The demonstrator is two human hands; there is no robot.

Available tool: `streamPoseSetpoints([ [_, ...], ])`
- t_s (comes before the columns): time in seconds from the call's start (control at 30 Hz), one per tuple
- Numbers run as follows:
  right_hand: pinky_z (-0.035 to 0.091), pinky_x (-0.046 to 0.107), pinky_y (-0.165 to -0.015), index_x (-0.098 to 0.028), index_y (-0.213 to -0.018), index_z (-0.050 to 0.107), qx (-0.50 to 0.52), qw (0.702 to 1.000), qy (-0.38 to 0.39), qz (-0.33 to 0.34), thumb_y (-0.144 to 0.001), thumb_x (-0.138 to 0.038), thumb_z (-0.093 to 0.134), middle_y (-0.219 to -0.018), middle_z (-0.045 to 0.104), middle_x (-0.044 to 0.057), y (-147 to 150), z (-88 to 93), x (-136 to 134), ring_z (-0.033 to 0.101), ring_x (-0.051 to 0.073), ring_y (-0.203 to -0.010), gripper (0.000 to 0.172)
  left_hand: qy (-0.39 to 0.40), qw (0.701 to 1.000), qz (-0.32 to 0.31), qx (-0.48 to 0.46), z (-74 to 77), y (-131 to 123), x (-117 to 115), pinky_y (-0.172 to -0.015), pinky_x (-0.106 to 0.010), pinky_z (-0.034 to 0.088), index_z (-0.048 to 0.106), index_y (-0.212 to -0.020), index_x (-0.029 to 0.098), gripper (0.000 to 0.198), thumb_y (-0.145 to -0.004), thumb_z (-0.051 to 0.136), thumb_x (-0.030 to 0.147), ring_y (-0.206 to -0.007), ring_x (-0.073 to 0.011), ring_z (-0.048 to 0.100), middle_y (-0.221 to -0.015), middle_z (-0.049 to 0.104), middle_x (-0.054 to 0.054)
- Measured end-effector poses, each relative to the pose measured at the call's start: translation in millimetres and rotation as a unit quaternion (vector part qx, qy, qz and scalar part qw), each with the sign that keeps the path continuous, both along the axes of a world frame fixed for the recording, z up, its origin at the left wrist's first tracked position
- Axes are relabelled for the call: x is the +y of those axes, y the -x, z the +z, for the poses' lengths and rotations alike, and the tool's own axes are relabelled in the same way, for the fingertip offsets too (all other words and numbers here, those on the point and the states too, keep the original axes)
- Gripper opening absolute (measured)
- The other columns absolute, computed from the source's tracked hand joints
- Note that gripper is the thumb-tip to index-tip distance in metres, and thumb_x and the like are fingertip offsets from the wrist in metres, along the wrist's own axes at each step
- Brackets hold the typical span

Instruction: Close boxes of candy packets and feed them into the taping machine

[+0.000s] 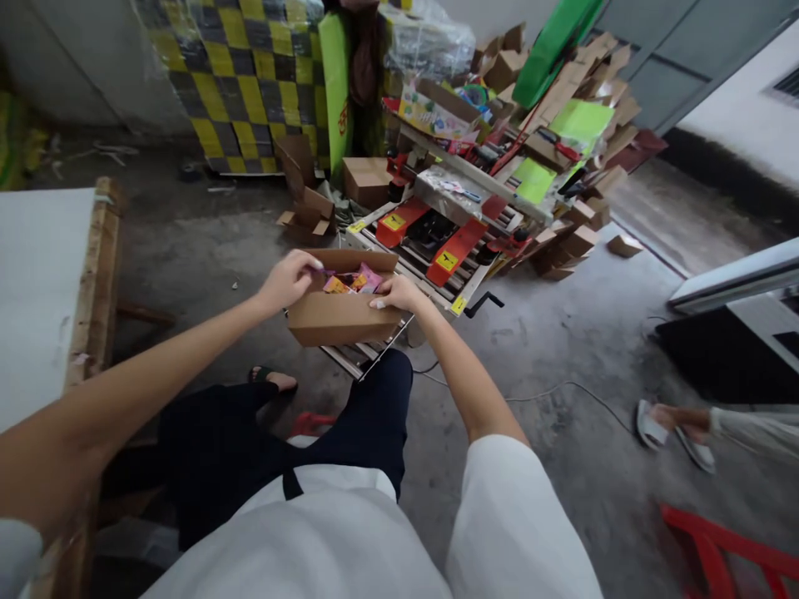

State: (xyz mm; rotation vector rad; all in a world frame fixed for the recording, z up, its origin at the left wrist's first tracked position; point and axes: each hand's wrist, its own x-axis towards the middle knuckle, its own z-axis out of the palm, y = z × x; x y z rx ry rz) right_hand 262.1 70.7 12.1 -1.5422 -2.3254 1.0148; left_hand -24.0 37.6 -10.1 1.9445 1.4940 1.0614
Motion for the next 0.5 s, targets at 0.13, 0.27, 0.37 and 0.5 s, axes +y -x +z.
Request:
streamPoseSetpoints([
  [0.13,0.036,0.026,-0.064,-0.015,-0.084,0.073,-0.043,0.998,-0.034,-0.016,-0.069,-0.044,0.081,-0.069,0.061,-0.002,3.1,-2.0,-12.4,0.050,0.014,-0.068,0.034,-0.009,0.970,0.216,-0.108,-21.3,-2.1,-12.9,-0.116,-0.046,0.039,0.055,-0.120,0.013,0.050,-0.075,0.068,0.030,-0.132,-0.0300,0.049,-0.131,0.055,-0.018],
  [0.27,0.043,0.034,-0.085,-0.013,-0.101,0.068,-0.080,0.988,-0.118,-0.058,-0.087,-0.038,0.066,-0.104,0.068,0.012,13.1,-8.5,-32.0,0.057,0.025,-0.097,0.028,0.106,0.955,0.190,-0.202,-35.6,-36.0,-33.8,-0.107,-0.048,0.047,0.055,-0.115,0.015,0.039,-0.083,0.064,0.036,-0.116,-0.0292,0.061,-0.119,0.065,-0.015],
  [0.37,0.036,0.050,-0.107,-0.010,-0.116,0.064,-0.119,0.969,-0.194,-0.099,-0.099,-0.032,0.046,-0.129,0.061,0.023,23.5,-19.0,-47.9,0.049,0.034,-0.124,0.032,0.103,0.940,0.285,-0.156,-46.6,-71.7,-74.1,-0.112,-0.055,0.041,0.053,-0.121,0.012,0.050,-0.084,0.065,0.042,-0.127,-0.0369,0.055,-0.127,0.061,-0.022],
  [0.5,0.016,0.061,-0.121,-0.007,-0.147,0.044,-0.129,0.949,-0.271,-0.100,-0.102,-0.034,0.038,-0.146,0.051,0.024,40.9,-37.0,-71.8,0.038,0.036,-0.142,0.053,0.142,0.923,0.346,-0.095,-54.3,-104.8,-120.8,-0.110,-0.061,0.041,0.043,-0.137,0.009,0.064,-0.092,0.056,0.053,-0.137,-0.0428,0.046,-0.139,0.052,-0.029],
])
